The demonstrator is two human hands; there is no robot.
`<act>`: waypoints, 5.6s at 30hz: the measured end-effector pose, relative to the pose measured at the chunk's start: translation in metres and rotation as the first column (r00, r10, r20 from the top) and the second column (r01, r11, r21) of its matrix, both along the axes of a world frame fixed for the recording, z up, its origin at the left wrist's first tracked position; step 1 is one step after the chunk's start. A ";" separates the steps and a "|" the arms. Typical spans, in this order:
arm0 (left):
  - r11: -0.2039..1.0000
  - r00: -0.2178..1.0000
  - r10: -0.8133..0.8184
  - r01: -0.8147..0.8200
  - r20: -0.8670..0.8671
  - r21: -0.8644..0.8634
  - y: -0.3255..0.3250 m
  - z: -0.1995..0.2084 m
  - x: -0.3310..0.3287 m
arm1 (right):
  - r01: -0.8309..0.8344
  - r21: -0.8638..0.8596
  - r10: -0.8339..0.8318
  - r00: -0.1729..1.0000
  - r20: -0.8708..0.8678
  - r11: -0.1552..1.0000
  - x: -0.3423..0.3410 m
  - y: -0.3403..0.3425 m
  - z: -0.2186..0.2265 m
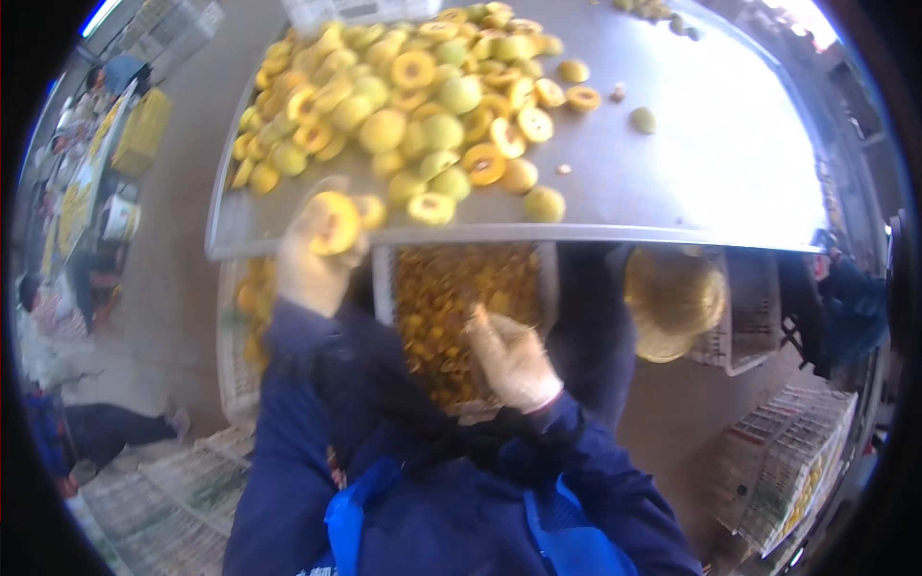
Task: The person repeatedly picks up yellow fruit, uses a small tool to remove the pit, and places the pitted fruit on a table while discarding the pits into a basket. The process is continuous and methodical.
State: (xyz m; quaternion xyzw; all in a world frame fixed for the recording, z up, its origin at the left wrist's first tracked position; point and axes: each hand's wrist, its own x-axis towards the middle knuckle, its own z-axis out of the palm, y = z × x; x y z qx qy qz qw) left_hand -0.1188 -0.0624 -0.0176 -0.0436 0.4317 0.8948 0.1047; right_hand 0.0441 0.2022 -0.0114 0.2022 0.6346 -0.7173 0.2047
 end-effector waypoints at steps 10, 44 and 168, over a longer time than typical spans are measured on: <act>0.943 0.995 -0.076 0.050 0.066 0.328 0.050 0.020 0.085 | -0.132 -0.255 0.127 0.991 -0.033 0.958 0.002 -0.047 0.052; 0.962 0.956 -0.268 0.260 0.115 0.081 0.069 0.003 0.092 | 0.147 -0.768 0.040 0.975 0.218 0.624 0.012 -0.044 -0.021; -0.216 0.909 -0.327 -0.339 -0.259 -0.916 -0.049 0.030 0.071 | -0.354 0.615 0.367 0.924 0.112 0.705 0.008 0.010 -0.054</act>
